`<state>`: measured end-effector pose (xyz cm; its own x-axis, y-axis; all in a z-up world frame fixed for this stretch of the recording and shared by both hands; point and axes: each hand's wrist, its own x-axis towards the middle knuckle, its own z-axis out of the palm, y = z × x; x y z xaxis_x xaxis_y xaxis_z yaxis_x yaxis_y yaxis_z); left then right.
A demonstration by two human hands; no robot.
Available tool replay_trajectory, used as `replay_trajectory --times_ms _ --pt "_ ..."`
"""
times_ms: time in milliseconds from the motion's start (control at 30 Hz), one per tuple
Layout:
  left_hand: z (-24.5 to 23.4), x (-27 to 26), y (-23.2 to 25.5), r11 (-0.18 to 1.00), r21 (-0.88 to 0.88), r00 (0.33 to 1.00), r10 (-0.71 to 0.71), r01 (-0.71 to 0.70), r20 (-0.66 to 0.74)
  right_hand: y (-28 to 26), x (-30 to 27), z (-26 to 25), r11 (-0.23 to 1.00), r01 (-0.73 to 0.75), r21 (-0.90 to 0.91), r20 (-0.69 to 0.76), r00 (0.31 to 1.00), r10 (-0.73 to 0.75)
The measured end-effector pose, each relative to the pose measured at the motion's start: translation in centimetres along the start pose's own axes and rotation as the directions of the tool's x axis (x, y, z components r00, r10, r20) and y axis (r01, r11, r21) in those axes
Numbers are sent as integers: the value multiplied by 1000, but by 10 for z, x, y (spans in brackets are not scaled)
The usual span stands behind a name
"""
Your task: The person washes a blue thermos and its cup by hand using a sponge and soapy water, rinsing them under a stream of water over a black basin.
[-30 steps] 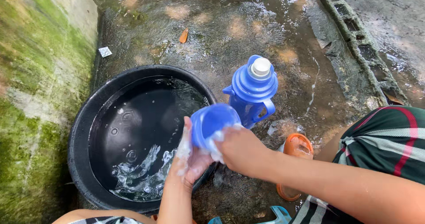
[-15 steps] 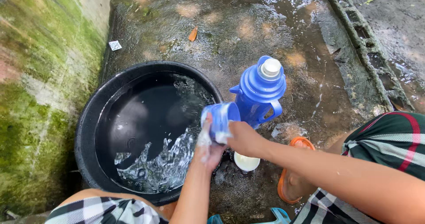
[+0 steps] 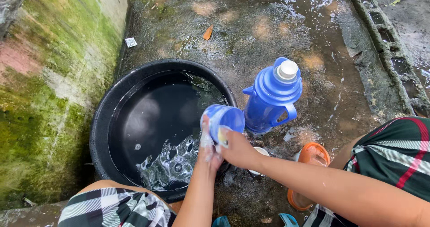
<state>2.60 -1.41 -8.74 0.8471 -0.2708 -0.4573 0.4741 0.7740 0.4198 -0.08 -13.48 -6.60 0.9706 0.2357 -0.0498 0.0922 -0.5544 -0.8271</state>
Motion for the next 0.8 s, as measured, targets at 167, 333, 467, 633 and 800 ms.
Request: replay_trajectory --times_ms 167,333,467,633,800 --pt "15 -5 10 991 134 990 32 -14 -135 8 7 -34 665 463 -586 44 838 -544" --pt "5 -3 7 999 15 996 49 -48 -72 -6 17 -13 973 -198 116 53 980 193" --pt "10 -9 8 993 -92 995 64 -71 -79 -9 3 -30 922 330 -202 129 942 -309" --pt "17 -11 10 994 -112 995 -3 -8 -101 -6 -1 -21 574 418 -704 103 860 -499" --pt "20 -17 12 995 -94 995 19 -28 -98 -12 -3 -9 976 188 -113 186 969 -165"
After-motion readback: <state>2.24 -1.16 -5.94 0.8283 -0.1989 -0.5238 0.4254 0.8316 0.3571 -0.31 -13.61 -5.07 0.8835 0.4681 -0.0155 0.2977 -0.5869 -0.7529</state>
